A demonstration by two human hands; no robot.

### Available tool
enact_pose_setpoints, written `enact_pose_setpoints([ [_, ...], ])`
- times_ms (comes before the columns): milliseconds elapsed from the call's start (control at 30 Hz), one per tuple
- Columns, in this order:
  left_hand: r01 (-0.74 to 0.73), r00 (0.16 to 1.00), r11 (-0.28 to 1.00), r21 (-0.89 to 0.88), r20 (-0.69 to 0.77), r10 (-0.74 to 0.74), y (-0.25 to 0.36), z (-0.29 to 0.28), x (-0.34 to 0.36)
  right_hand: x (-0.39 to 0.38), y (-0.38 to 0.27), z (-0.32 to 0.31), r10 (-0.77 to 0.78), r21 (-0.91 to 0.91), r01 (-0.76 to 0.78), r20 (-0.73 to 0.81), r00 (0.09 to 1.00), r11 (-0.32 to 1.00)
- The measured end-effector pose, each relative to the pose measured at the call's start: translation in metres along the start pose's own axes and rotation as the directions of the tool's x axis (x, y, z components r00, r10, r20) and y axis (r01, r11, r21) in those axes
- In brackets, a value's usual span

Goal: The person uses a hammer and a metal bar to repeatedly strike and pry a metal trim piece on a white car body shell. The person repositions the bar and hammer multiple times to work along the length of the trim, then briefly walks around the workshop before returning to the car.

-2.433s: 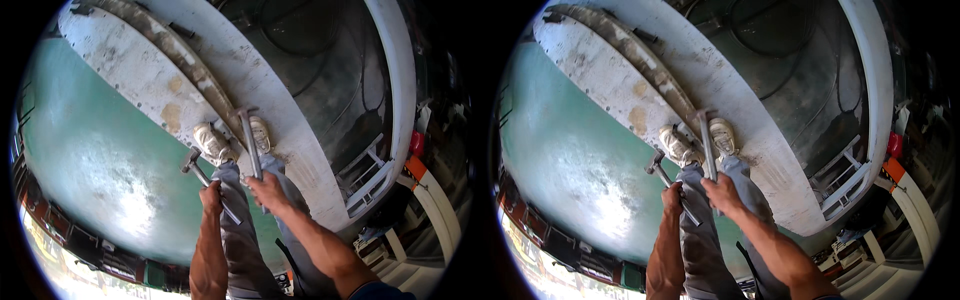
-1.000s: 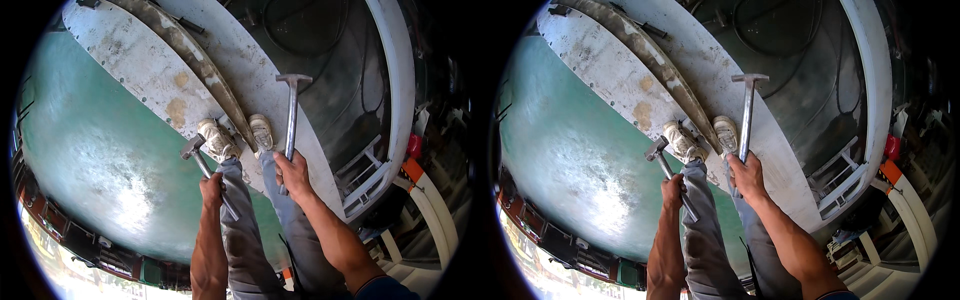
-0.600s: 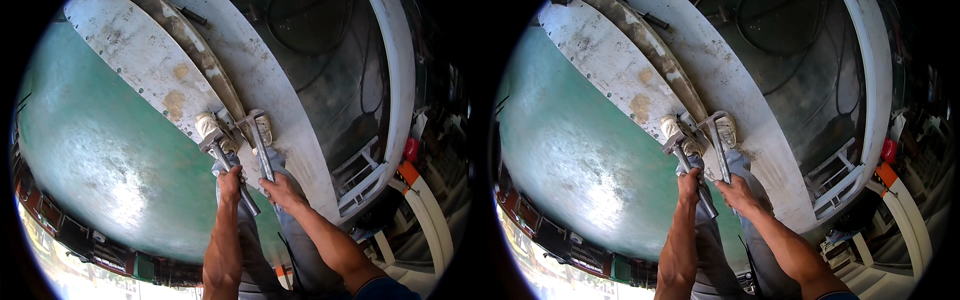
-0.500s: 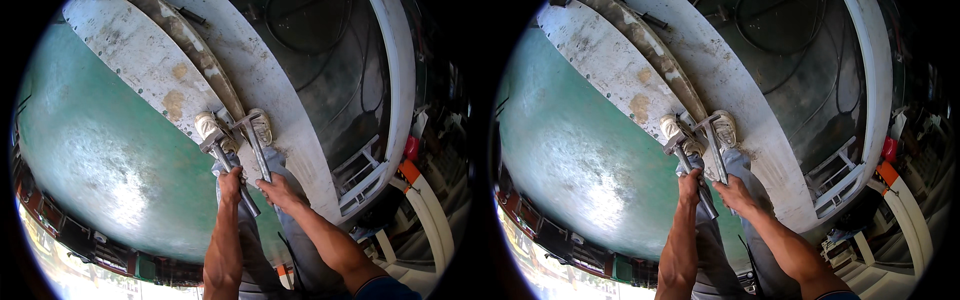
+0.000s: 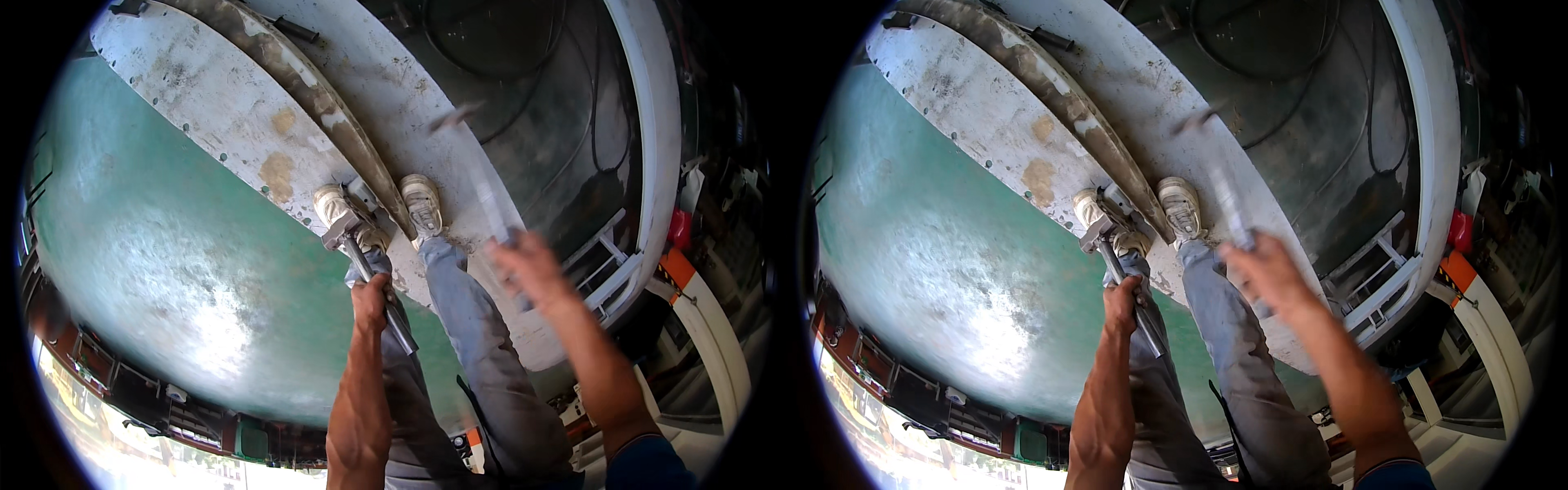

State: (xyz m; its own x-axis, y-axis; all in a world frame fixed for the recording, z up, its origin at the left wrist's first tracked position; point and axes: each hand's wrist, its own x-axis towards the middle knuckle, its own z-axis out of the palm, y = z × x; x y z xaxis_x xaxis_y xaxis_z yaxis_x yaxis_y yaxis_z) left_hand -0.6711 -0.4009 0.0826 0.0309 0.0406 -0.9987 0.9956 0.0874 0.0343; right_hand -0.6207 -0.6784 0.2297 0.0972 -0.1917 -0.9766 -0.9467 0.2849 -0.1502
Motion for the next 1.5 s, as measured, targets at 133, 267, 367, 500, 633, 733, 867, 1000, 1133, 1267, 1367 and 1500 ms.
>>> enact_pose_setpoints([
  [133, 0.001, 1.000, 1.000, 0.006, 0.003, -0.001, -0.001, 0.000, 0.002, -0.024, -0.099, -0.108, -0.511, -0.051, 0.569, -0.513, 0.690, 0.820],
  [267, -0.008, 1.000, 1.000, 0.007, -0.017, 0.008, -0.011, -0.001, 0.008, 0.005, -0.072, -0.084, -0.414, 0.040, 0.764, -0.822, 0.391, 0.644],
  [367, -0.009, 0.999, 1.000, -0.003, -0.047, 0.009, -0.013, -0.006, 0.011, 0.017, 0.041, 0.056, -0.434, -0.197, 0.391, -0.513, 0.740, 0.899],
  [500, -0.094, 0.989, 0.982, 0.163, -0.102, 0.111, 0.004, -0.036, 0.002, -0.010, 0.040, 0.075, -0.039, -0.210, 0.018, -0.098, 0.994, 0.978],
  [633, -0.068, 0.994, 0.996, 0.052, -0.077, 0.072, 0.003, -0.023, -0.008, 0.004, 0.051, 0.055, 0.005, 0.239, 0.034, -0.161, 0.987, 0.970],
  [733, -0.061, 0.996, 0.998, 0.002, -0.064, 0.061, 0.007, -0.003, -0.008, 0.008, 0.046, 0.051, -0.005, 0.217, 0.040, -0.162, 0.987, 0.975],
  [867, -0.057, 0.997, 0.998, -0.029, -0.045, 0.056, 0.006, 0.011, -0.009, 0.011, 0.058, 0.054, 0.081, 0.107, -0.081, 0.001, 0.997, 0.991],
  [1000, -0.041, 0.998, 0.999, -0.033, -0.052, 0.039, -0.010, 0.011, 0.002, 0.012, 0.079, 0.066, 0.176, -0.023, -0.174, 0.130, 0.976, 0.984],
  [1133, -0.012, 0.997, 0.999, -0.037, -0.070, 0.010, -0.020, 0.019, 0.000, 0.014, 0.085, 0.072, 0.204, -0.017, -0.204, 0.178, 0.963, 0.979],
  [1267, -0.002, 0.997, 0.998, -0.058, -0.081, -0.002, -0.017, 0.029, -0.004, 0.020, 0.091, 0.067, 0.196, -0.032, -0.194, 0.155, 0.968, 0.981],
  [1367, -0.003, 0.996, 0.996, -0.092, -0.091, -0.006, -0.017, 0.028, -0.004, 0.023, 0.090, 0.061, 0.177, -0.034, -0.174, 0.139, 0.974, 0.984],
  [1500, -0.012, 0.996, 0.998, -0.062, -0.089, 0.006, -0.011, 0.030, -0.002, 0.022, 0.079, 0.051, 0.176, -0.057, -0.170, 0.124, 0.976, 0.984],
])
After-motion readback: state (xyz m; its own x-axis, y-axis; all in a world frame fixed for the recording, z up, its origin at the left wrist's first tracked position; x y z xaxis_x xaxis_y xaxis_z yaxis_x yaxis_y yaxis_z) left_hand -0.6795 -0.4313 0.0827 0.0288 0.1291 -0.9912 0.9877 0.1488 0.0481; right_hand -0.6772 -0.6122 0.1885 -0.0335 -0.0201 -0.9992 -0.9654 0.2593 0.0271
